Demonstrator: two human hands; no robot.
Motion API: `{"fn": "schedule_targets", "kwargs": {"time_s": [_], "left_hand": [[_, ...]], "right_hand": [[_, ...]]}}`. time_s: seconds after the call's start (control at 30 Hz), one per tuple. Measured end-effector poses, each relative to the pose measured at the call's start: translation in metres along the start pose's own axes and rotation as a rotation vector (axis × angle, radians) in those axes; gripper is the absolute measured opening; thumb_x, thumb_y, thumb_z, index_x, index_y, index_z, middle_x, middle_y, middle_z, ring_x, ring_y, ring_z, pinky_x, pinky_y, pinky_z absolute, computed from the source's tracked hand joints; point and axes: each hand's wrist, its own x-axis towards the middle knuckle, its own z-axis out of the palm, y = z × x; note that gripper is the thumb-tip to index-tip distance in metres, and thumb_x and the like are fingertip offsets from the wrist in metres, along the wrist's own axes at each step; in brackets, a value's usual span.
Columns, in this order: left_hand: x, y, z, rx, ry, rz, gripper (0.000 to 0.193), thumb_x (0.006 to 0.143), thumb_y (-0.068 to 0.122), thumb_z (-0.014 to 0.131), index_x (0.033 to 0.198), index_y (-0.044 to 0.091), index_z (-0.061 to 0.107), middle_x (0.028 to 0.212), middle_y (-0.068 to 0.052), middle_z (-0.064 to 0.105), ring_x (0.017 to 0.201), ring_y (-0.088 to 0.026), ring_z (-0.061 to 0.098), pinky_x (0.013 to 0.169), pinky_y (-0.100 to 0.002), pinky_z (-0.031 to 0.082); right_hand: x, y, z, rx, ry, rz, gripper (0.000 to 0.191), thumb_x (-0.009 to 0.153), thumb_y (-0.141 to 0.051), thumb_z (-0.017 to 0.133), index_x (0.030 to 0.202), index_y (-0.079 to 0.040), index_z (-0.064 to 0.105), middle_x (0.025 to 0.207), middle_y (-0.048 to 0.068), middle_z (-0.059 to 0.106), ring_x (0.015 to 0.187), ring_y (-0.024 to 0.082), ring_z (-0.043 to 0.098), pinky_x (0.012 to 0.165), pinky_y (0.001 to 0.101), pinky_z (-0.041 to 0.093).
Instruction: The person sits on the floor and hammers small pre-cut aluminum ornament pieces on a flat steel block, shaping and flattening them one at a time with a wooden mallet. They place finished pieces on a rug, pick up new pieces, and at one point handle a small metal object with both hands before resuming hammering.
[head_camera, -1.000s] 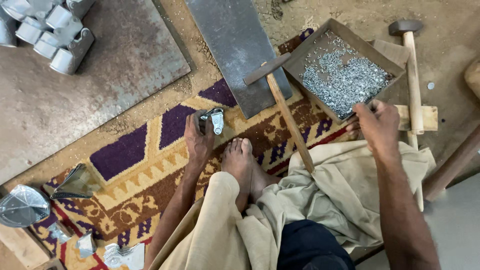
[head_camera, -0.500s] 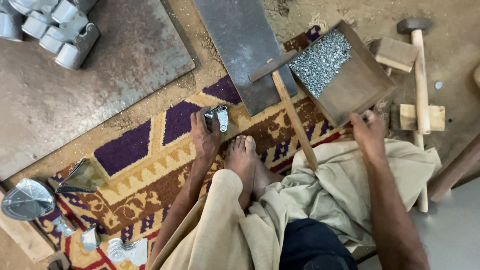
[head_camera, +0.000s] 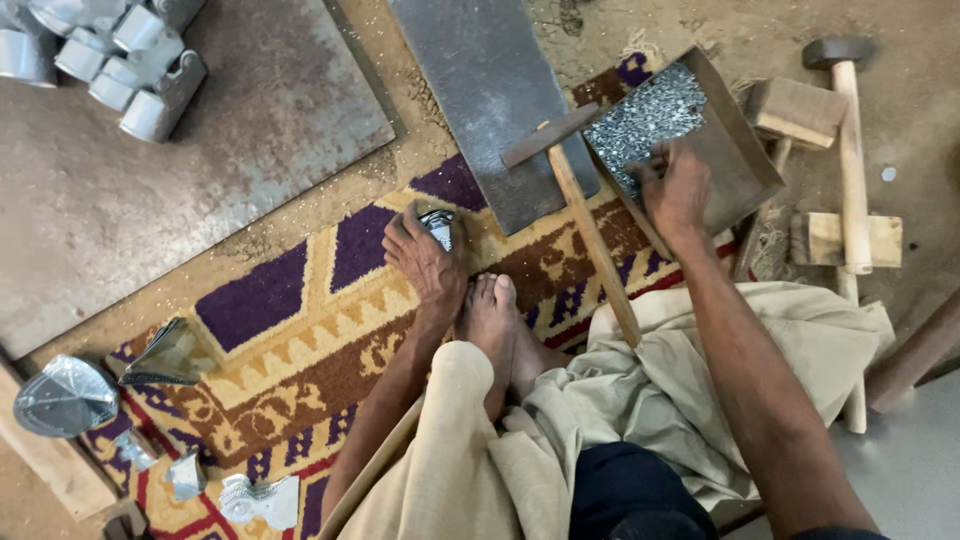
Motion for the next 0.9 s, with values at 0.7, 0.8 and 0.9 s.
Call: {"fn": "schedule_targets", "kwargs": {"time_s": [0.7,0.8,0.9], "left_hand": [[-0.011,-0.012,-0.032,-0.053,0.115,0.039,0.064,0.095,0.031,0.073,0.145,0.001,0.047,0.137,-0.022,0.047,0.125,-0.039,0.046,0.104,-0.055,0.039],[-0.012,-0.017,-0.035,-0.117,0.075,0.094,0.063,0.1,0.026,0.07,0.15,-0.001,0.042,0.144,-0.024,0.045,0.129,-0.04,0.047,0.106,-0.055,0.042],[-0.015,-0.025,-0.04,-0.211,0.035,0.157,0.066,0.102,0.018,0.067,0.154,-0.005,0.033,0.149,-0.029,0.04,0.134,-0.043,0.046,0.109,-0.056,0.045]], "right_hand": [[-0.025,0.022,-0.016,0.208,0.02,-0.188,0.009,0.102,0.006,0.084,0.107,0.0,0.08,0.101,0.01,0.079,0.095,0.016,0.076,0.084,0.0263,0.06],[-0.031,-0.004,-0.029,0.094,0.099,-0.243,0.009,0.103,0.0,0.083,0.109,-0.001,0.077,0.101,0.009,0.078,0.093,0.015,0.077,0.074,0.0229,0.061],[-0.038,-0.041,-0.049,0.167,0.123,-0.386,0.031,0.105,-0.003,0.082,0.13,0.006,0.064,0.107,0.016,0.078,0.098,0.019,0.077,0.077,0.0265,0.062]]}}
